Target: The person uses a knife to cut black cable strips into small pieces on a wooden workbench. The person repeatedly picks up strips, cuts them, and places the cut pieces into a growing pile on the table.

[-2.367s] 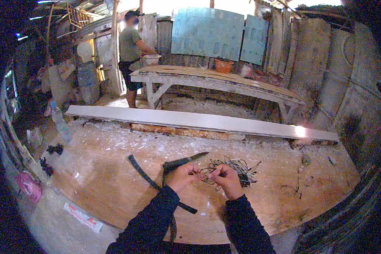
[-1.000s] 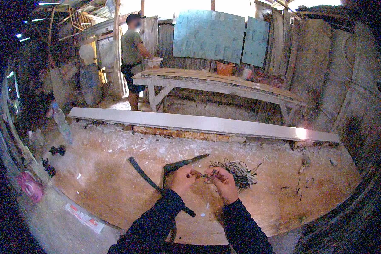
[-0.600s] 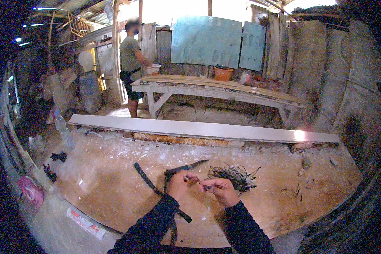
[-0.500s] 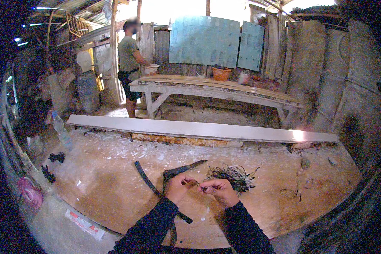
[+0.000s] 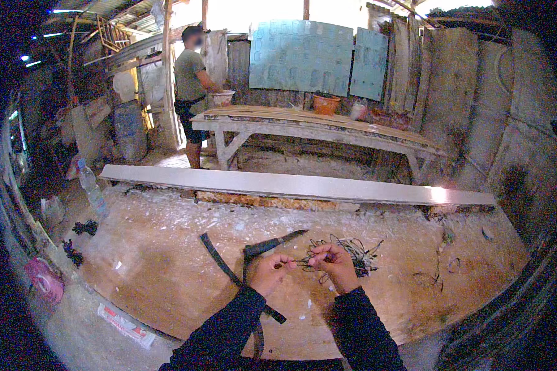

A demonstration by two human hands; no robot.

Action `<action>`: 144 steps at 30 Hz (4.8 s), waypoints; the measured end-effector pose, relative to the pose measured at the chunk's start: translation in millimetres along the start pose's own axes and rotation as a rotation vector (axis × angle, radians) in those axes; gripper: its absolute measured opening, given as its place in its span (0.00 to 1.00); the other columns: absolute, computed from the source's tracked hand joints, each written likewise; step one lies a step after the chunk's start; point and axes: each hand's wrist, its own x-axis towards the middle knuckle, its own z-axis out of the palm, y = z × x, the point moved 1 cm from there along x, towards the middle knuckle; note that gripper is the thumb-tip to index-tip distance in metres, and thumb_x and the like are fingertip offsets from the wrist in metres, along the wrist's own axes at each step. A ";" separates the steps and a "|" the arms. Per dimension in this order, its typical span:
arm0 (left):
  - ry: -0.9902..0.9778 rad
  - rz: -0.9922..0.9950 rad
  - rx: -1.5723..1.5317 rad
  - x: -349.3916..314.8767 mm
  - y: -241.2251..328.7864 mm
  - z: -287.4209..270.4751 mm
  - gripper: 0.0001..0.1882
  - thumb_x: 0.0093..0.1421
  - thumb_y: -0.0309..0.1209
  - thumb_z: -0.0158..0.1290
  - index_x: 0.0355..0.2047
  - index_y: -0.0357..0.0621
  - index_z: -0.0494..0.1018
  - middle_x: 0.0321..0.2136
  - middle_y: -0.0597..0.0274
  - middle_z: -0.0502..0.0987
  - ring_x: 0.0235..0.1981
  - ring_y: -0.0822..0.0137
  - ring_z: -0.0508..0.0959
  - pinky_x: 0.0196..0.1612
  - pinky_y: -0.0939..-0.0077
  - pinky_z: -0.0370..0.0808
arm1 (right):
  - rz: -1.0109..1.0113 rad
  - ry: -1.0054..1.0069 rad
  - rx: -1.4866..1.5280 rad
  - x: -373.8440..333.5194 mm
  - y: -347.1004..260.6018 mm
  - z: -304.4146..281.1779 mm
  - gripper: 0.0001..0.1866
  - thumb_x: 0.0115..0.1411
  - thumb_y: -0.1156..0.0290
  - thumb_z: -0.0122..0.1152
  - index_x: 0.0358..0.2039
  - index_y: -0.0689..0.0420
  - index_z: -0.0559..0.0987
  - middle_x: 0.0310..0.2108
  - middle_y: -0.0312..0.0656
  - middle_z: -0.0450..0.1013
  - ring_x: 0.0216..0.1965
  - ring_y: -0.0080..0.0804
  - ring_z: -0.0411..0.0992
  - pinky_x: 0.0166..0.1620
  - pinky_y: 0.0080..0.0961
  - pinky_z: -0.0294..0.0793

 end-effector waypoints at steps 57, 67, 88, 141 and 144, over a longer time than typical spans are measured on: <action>0.119 0.045 -0.100 17.6 -19.4 -17.9 0.05 0.45 0.28 0.55 0.23 0.41 0.72 0.20 0.67 0.73 0.23 0.77 0.70 0.29 0.83 0.66 | 0.128 -0.477 0.084 -15.6 0.3 18.4 0.04 0.45 0.75 0.59 0.22 0.60 0.74 0.27 0.36 0.70 0.30 0.22 0.67 0.35 0.18 0.65; -0.405 0.057 -0.252 1.9 -15.2 8.7 0.06 0.48 0.29 0.55 0.23 0.41 0.71 0.20 0.71 0.72 0.25 0.79 0.70 0.30 0.86 0.67 | -0.147 0.201 -0.321 4.6 28.4 -9.9 0.05 0.45 0.83 0.53 0.22 0.59 0.69 0.22 0.36 0.70 0.24 0.21 0.67 0.28 0.15 0.66; -0.224 0.011 -0.046 -7.8 21.7 -7.8 0.14 0.51 0.43 0.51 0.28 0.46 0.74 0.14 0.73 0.66 0.12 0.81 0.63 0.14 0.86 0.60 | -0.208 0.306 -0.508 2.5 8.0 -7.0 0.04 0.49 0.76 0.55 0.26 0.62 0.75 0.25 0.39 0.71 0.26 0.25 0.69 0.32 0.19 0.68; -0.611 -0.223 0.460 -9.7 14.4 -107.2 0.17 0.48 0.42 0.52 0.14 0.42 0.70 0.10 0.70 0.68 0.12 0.76 0.66 0.16 0.81 0.61 | -0.198 0.574 -1.467 -1.8 -16.4 -34.6 0.08 0.42 0.65 0.58 0.26 0.46 0.77 0.30 0.36 0.71 0.38 0.37 0.67 0.42 0.37 0.58; -0.603 -0.243 0.221 -14.1 33.7 -106.6 0.15 0.50 0.41 0.52 0.16 0.44 0.68 0.10 0.71 0.66 0.11 0.80 0.63 0.14 0.86 0.58 | -0.199 0.428 -1.387 -0.8 -15.5 -26.5 0.08 0.43 0.66 0.58 0.27 0.48 0.77 0.29 0.38 0.71 0.36 0.38 0.68 0.40 0.35 0.61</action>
